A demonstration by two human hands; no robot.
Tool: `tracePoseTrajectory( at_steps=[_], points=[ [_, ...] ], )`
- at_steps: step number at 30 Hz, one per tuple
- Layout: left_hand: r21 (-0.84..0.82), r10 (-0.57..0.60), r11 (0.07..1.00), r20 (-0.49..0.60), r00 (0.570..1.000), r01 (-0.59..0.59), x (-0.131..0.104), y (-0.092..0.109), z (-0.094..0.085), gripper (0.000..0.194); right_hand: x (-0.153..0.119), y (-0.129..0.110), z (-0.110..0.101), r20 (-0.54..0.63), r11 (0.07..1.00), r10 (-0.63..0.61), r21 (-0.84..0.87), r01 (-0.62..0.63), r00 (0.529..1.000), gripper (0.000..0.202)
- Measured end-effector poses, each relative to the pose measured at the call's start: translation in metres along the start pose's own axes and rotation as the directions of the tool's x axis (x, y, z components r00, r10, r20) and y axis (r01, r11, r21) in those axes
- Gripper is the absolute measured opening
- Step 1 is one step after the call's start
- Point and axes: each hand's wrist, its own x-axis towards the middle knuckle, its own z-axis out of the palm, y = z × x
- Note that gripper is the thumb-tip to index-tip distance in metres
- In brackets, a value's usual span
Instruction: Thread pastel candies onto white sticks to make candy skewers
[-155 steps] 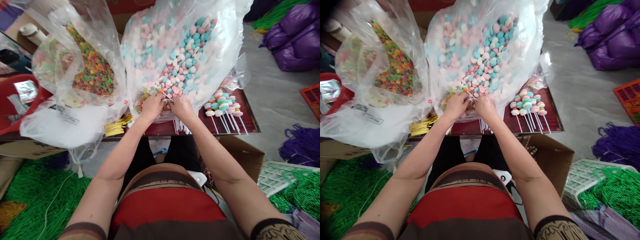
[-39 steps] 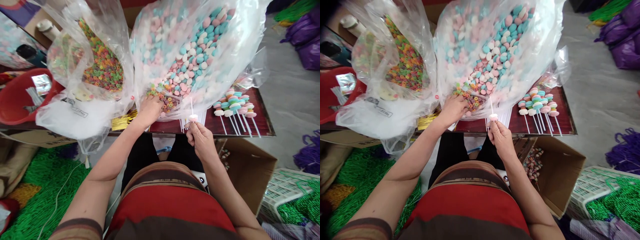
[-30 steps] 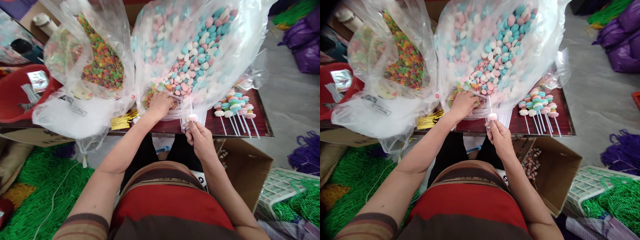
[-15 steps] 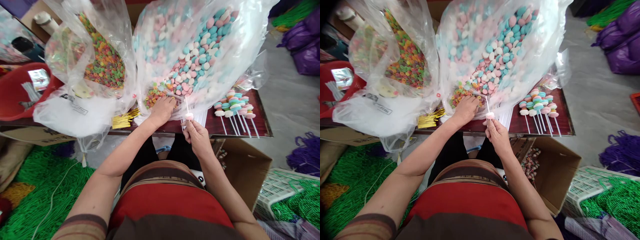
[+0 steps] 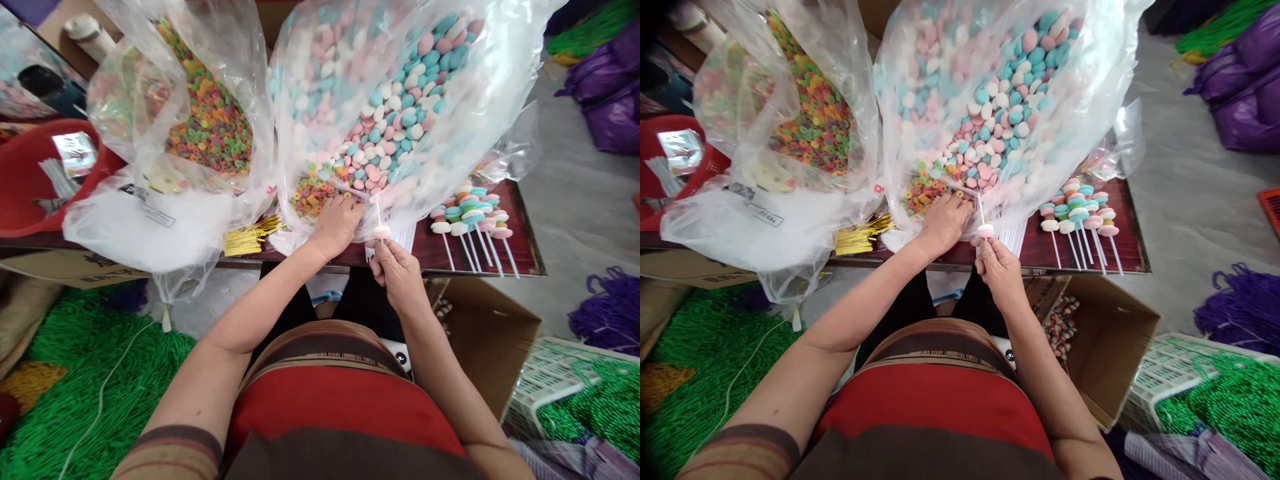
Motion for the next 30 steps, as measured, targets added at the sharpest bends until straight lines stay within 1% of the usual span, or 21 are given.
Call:
tracePoseTrajectory(
  at_steps=[3, 6, 8, 10, 11, 12, 13, 15, 16, 17, 19, 22, 24, 26, 27, 28, 30],
  points=[
    [-0.001, -0.024, 1.0, -0.009, 1.0, 0.024, 0.003, 0.006, 0.005, 0.03, 0.001, 0.0, -0.003, -0.014, 1.0, 0.014, 0.0, -0.014, 1.0, 0.051],
    [-0.017, -0.038, 0.999, -0.029, 0.999, 0.037, 0.005, 0.005, 0.007, 0.027, 0.001, -0.001, -0.006, -0.016, 1.0, 0.011, -0.016, -0.011, 1.0, 0.053],
    [-0.066, -0.092, 0.994, -0.043, 0.995, 0.089, 0.005, 0.0, 0.006, 0.021, 0.0, -0.002, -0.008, -0.006, 0.999, 0.018, -0.036, -0.018, 1.0, 0.054],
    [-0.19, -0.194, 0.965, -0.047, 0.98, 0.181, 0.005, -0.008, 0.003, 0.012, -0.001, -0.004, -0.009, 0.016, 0.998, 0.034, -0.062, -0.033, 0.999, 0.053],
    [-0.288, -0.255, 0.929, -0.049, 0.966, 0.23, 0.004, -0.013, 0.001, 0.009, -0.002, -0.004, -0.008, 0.033, 0.996, 0.043, -0.077, -0.04, 0.999, 0.053],
    [-0.406, -0.322, 0.871, -0.045, 0.946, 0.277, 0.003, -0.018, -0.001, 0.007, -0.003, -0.005, -0.008, 0.052, 0.995, 0.048, -0.094, -0.043, 0.998, 0.052],
    [-0.531, -0.388, 0.787, -0.029, 0.921, 0.315, 0.002, -0.022, -0.003, 0.006, -0.004, -0.005, -0.007, 0.07, 0.993, 0.048, -0.11, -0.04, 0.996, 0.051],
    [-0.741, -0.489, 0.572, 0.036, 0.872, 0.352, 0.001, -0.027, -0.006, 0.006, -0.005, -0.006, -0.003, 0.1, 0.99, 0.034, -0.136, -0.02, 0.994, 0.049],
    [-0.807, -0.517, 0.472, 0.073, 0.853, 0.355, 0.0, -0.028, -0.007, 0.007, -0.006, -0.007, -0.001, 0.107, 0.989, 0.025, -0.145, -0.009, 0.994, 0.048],
    [-0.85, -0.529, 0.392, 0.104, 0.842, 0.351, -0.001, -0.028, -0.008, 0.008, -0.005, -0.008, 0.001, 0.109, 0.989, 0.018, -0.15, -0.001, 0.994, 0.047],
    [-0.899, -0.516, 0.297, 0.133, 0.846, 0.322, -0.003, -0.027, -0.009, 0.012, -0.005, -0.01, 0.005, 0.107, 0.988, 0.009, -0.154, 0.007, 0.994, 0.045],
    [-0.933, -0.472, 0.226, 0.147, 0.869, 0.281, -0.006, -0.023, -0.008, 0.012, -0.003, -0.013, 0.007, 0.11, 0.986, 0.005, -0.165, 0.013, 0.994, 0.042],
    [-0.94, -0.448, 0.216, 0.144, 0.883, 0.263, -0.007, -0.021, -0.007, 0.013, -0.003, -0.014, 0.007, 0.112, 0.983, 0.0, -0.183, 0.02, 0.994, 0.04],
    [-0.934, -0.424, 0.265, 0.11, 0.899, 0.24, -0.01, -0.019, -0.006, 0.015, -0.004, -0.014, 0.006, 0.107, 0.981, 0.0, -0.194, 0.021, 0.994, 0.04],
    [-0.92, -0.409, 0.322, 0.078, 0.909, 0.223, -0.012, -0.017, -0.006, 0.015, -0.004, -0.014, 0.006, 0.105, 0.982, 0.004, -0.19, 0.016, 0.994, 0.04],
    [-0.893, -0.388, 0.402, 0.034, 0.921, 0.202, -0.014, -0.015, -0.007, 0.013, -0.004, -0.013, 0.006, 0.105, 0.984, 0.012, -0.179, 0.007, 0.994, 0.04],
    [-0.795, -0.295, 0.59, -0.052, 0.954, 0.139, -0.018, -0.011, -0.01, 0.006, -0.002, -0.012, 0.006, 0.103, 0.991, 0.037, -0.134, -0.023, 0.994, 0.043]
  ],
)
